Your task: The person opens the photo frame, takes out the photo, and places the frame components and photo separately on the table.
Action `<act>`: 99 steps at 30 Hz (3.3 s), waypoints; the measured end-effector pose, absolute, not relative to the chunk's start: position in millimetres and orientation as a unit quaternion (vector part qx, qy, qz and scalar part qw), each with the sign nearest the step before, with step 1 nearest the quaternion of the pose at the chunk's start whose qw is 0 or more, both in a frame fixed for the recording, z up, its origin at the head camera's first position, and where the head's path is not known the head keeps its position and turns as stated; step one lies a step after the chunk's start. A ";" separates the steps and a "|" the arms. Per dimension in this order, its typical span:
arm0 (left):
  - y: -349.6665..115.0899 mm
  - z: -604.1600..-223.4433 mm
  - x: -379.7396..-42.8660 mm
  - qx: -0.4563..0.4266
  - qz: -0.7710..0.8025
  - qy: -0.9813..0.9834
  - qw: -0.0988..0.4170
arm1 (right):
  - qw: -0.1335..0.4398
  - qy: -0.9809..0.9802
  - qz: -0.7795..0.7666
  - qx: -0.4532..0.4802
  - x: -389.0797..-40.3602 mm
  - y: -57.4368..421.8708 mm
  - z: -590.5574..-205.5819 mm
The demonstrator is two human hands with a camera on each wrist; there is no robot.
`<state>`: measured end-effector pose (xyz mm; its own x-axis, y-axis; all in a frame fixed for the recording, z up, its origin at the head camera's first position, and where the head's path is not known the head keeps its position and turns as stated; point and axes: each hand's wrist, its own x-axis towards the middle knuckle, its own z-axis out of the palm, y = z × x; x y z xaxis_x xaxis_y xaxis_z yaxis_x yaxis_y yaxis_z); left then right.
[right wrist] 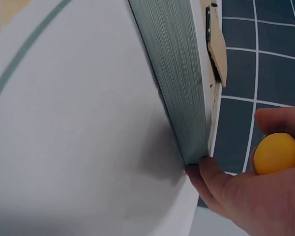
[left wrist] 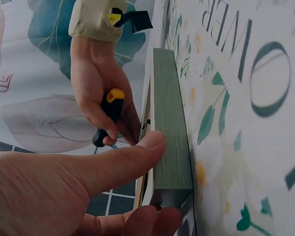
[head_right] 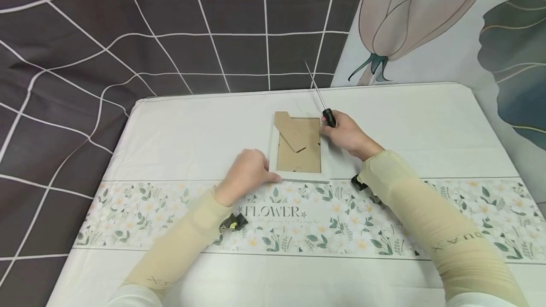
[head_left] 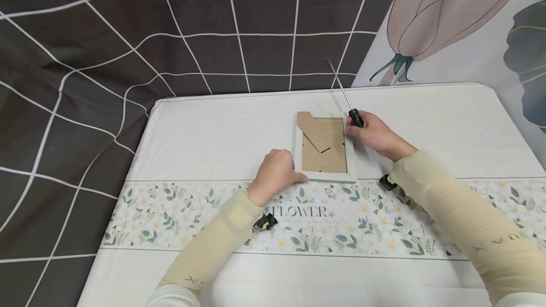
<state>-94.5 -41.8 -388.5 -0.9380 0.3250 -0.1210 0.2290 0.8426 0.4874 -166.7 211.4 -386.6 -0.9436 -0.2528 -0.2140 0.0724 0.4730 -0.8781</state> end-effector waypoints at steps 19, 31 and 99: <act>-60.4 -380.4 -147.3 0.125 0.223 0.965 0.061 | 0.164 0.861 -0.477 -0.071 -139.5 222.1 -386.9; -53.8 -391.9 -211.5 0.168 0.205 0.964 0.031 | 0.184 0.873 -0.451 -0.037 -46.8 225.8 -371.2; -50.3 -386.2 -158.5 0.066 0.255 0.964 -0.036 | 0.172 0.822 -0.543 0.014 -86.1 221.4 -370.5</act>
<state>-158.5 -50.3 -386.2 -0.9887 0.1095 0.1023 0.1458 0.8610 0.4873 -86.1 221.4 -370.5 -0.9403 -0.1634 -0.2987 0.2104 0.4108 -0.8871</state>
